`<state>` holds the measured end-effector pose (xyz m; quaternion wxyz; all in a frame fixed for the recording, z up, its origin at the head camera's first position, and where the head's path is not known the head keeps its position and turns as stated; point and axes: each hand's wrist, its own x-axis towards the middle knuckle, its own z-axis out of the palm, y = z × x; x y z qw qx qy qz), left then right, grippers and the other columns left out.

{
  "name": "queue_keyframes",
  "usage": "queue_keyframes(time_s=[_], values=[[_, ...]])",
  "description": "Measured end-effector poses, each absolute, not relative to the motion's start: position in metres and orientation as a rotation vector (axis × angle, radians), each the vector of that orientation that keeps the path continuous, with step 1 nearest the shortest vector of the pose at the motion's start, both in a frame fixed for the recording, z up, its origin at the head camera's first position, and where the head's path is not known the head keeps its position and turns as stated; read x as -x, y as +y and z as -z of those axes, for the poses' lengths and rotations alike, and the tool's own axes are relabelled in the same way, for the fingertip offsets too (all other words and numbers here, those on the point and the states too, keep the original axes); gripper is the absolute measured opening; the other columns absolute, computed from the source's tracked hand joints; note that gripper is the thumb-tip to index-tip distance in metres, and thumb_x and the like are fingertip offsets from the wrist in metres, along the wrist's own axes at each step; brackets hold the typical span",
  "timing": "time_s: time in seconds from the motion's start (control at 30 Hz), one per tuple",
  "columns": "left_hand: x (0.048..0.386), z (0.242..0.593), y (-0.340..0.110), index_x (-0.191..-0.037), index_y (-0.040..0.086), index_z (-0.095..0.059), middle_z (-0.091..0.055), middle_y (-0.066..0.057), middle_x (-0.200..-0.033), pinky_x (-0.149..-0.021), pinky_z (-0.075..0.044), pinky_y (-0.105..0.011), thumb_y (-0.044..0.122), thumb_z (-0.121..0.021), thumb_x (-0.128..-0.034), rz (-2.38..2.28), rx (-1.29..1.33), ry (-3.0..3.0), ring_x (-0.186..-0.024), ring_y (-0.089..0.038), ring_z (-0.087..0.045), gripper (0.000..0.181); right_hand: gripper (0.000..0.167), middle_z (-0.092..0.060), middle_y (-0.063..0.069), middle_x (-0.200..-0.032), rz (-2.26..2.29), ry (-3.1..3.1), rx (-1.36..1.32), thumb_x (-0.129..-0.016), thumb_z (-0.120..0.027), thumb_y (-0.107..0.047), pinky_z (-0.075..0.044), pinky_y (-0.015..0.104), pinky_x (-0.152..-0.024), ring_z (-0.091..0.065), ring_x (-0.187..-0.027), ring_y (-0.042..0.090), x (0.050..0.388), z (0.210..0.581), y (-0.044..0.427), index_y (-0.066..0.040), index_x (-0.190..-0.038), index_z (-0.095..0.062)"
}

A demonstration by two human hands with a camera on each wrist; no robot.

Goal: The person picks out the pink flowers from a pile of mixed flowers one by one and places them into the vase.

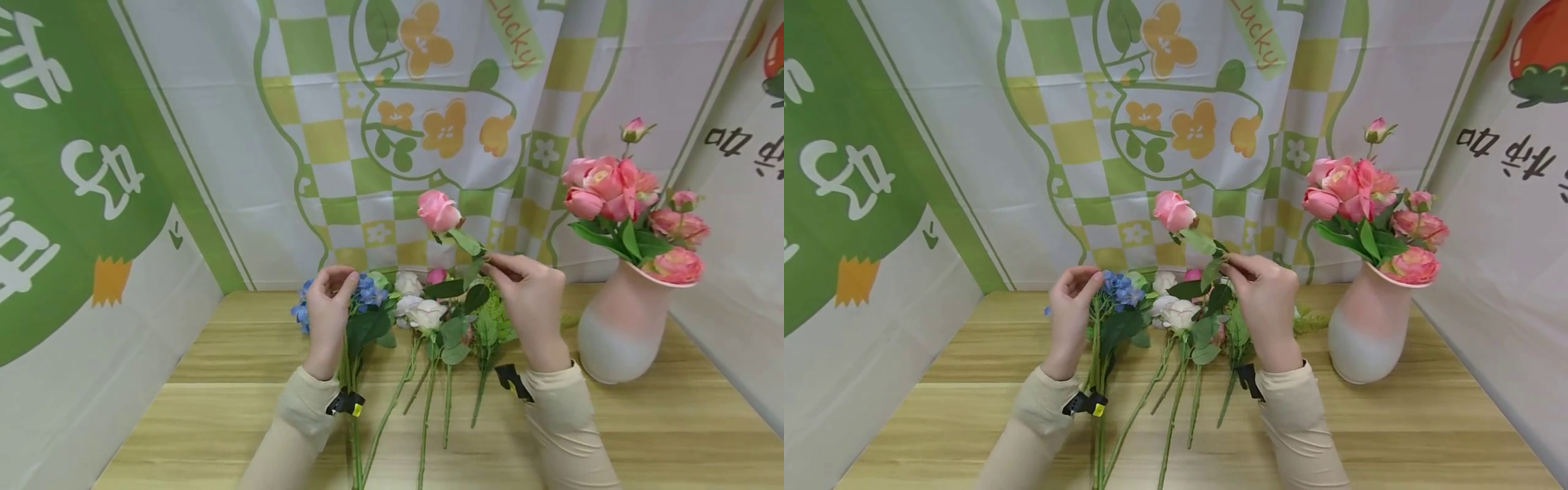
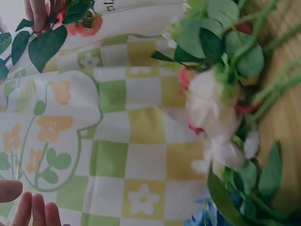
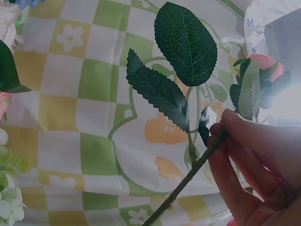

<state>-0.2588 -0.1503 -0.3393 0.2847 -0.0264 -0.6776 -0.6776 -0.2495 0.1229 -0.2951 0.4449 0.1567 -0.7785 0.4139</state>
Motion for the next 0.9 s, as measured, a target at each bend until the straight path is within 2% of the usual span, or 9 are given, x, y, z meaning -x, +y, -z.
queue_keyframes(time_s=[0.37,0.6,0.67,0.83,0.9], values=[[0.252,0.353,-0.188,-0.104,-0.002,-0.064,-0.061,-0.011,-0.097,-0.075,-0.046,-0.019,0.016,-0.063,-0.0913,1.665,-0.005,-1.92,-0.084,-0.012,-0.056,0.022,0.012,-0.074,0.01,-0.082,-0.93,-1.884,-0.364,-0.077,-0.078,-0.009,-0.04,-0.003,-0.067,-0.071,-0.066,0.024,0.247,0.29,0.14,-0.007,-0.089,-0.078],[0.244,0.36,-0.205,-0.107,0.001,-0.063,-0.062,-0.012,-0.103,-0.075,-0.045,-0.018,0.02,-0.061,-0.0933,1.564,-0.047,-2.037,-0.086,-0.012,-0.054,0.023,0.011,-0.074,0.012,-0.083,-0.927,-1.856,-0.345,-0.078,-0.076,-0.007,-0.04,-0.003,-0.066,-0.07,-0.066,0.026,0.246,0.278,0.15,-0.006,-0.09,-0.077],[0.243,0.363,-0.211,-0.108,0.002,-0.063,-0.062,-0.012,-0.103,-0.075,-0.044,-0.018,0.02,-0.06,-0.0934,1.528,-0.058,-2.06,-0.086,-0.012,-0.053,0.023,0.012,-0.074,0.012,-0.083,-0.921,-1.859,-0.338,-0.078,-0.077,-0.007,-0.04,-0.003,-0.065,-0.068,-0.064,0.019,0.246,0.275,0.152,-0.007,-0.09,-0.077],[0.24,0.375,-0.227,-0.108,0.002,-0.064,-0.064,-0.013,-0.105,-0.08,-0.041,-0.025,0.016,-0.062,-0.0921,1.426,-0.091,-2.103,-0.089,-0.01,-0.052,0.022,0.014,-0.074,0.013,-0.083,-0.876,-1.84,-0.336,-0.077,-0.078,-0.007,-0.038,-0.003,-0.064,-0.065,-0.062,0.016,0.248,0.268,0.158,-0.006,-0.09,-0.077],[0.238,0.377,-0.232,-0.109,0.002,-0.064,-0.066,-0.013,-0.106,-0.084,-0.041,-0.031,0.013,-0.062,-0.0911,1.39,-0.095,-2.12,-0.091,-0.012,-0.053,0.021,0.014,-0.074,0.012,-0.083,-0.865,-1.828,-0.345,-0.077,-0.078,-0.007,-0.037,-0.002,-0.064,-0.066,-0.063,0.02,0.248,0.264,0.159,-0.006,-0.09,-0.077]])
